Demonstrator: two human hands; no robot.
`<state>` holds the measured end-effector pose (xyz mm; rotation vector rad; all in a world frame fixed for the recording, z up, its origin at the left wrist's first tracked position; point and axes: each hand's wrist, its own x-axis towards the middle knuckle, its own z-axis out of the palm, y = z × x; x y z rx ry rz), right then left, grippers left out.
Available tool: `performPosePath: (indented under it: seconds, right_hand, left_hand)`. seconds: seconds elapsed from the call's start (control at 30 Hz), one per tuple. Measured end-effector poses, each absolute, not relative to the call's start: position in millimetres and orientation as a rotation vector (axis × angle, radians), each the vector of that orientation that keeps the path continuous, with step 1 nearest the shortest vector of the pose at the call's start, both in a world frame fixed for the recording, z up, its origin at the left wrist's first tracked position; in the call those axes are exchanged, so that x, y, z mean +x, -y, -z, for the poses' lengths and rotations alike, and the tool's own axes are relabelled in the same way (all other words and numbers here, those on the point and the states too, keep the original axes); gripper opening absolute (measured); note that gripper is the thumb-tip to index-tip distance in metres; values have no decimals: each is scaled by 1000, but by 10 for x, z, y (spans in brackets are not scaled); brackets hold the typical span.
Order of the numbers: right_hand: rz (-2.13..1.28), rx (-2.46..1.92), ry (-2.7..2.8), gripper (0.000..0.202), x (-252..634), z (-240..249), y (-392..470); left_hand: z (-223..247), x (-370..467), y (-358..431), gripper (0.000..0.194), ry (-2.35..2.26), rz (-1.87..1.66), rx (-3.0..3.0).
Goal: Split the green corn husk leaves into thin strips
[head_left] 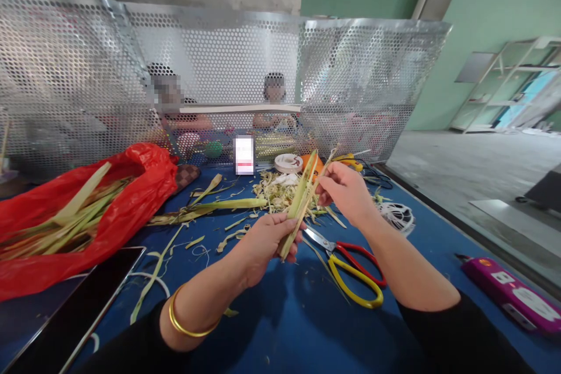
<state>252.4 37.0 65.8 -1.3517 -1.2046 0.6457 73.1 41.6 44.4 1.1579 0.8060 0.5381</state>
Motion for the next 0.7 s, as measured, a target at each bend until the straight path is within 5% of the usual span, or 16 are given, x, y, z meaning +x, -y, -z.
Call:
performPosePath:
  seconds: [0.43,0.7]
  right_hand:
    - [-719,-1198,999,15,2452,-531,-471]
    - [-860,-1091,1071,39,2334,-542,-439]
  left_hand:
    - [-483,733,-424,21,-812,-621,1200]
    - [-451,741,-386,21,-867,-685,1350]
